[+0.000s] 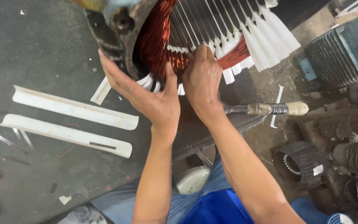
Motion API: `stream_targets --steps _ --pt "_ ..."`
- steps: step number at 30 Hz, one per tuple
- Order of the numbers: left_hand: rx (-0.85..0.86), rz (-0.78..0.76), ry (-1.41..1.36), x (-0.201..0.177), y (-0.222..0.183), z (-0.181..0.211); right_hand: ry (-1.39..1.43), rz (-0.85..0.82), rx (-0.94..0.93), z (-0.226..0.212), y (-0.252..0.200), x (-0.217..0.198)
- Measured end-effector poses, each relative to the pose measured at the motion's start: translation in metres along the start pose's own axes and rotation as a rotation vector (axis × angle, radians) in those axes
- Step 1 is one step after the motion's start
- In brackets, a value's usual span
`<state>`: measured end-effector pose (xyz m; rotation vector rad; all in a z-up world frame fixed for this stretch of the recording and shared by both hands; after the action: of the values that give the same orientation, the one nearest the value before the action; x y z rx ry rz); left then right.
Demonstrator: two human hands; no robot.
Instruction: Installing white insulation strips into the slots of an electric motor stator and seating them with a mallet.
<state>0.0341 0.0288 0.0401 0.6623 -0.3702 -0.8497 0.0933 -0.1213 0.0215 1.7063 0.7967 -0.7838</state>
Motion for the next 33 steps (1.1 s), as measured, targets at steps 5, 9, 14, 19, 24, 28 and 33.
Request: stream_targets --steps 5,9,14,19,24,28,33 --pt "-0.036 0.007 -0.069 0.0 -0.002 -0.001 0.036 -0.024 -0.099 0.013 0.008 -0.002" --pt "-0.038 -0.081 -0.113 -0.023 -0.01 0.014 0.01 -0.203 -0.237 0.055 0.009 -0.054" --pt "0.071 -0.321 0.223 -0.071 -0.071 0.045 0.017 -0.303 -0.464 0.145 -0.058 -0.104" --pt "0.112 -0.672 0.559 -0.054 -0.117 0.012 -0.164 -0.39 -0.604 0.195 -0.089 -0.086" --pt "-0.288 -0.859 0.528 -0.054 -0.1 0.003 -0.256 -0.458 -0.521 0.201 -0.1 -0.113" --pt "-0.632 -0.876 0.287 -0.054 -0.095 0.038 0.399 -0.603 -0.31 0.242 -0.108 -0.132" --pt "-1.255 -0.624 -1.165 0.025 -0.123 0.05 0.522 -0.869 -0.252 0.288 -0.16 -0.131"
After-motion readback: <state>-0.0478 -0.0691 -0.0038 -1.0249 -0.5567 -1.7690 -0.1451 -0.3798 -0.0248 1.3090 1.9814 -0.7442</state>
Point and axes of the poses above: each hand's wrist, its own y-axis towards the middle knuckle, its own x-axis out of the palm, z = x × y, the point moved 6 cm from there along y, towards the middle knuckle, and after that the axes turned 14 degrees about -y, right-handed, at the moved point
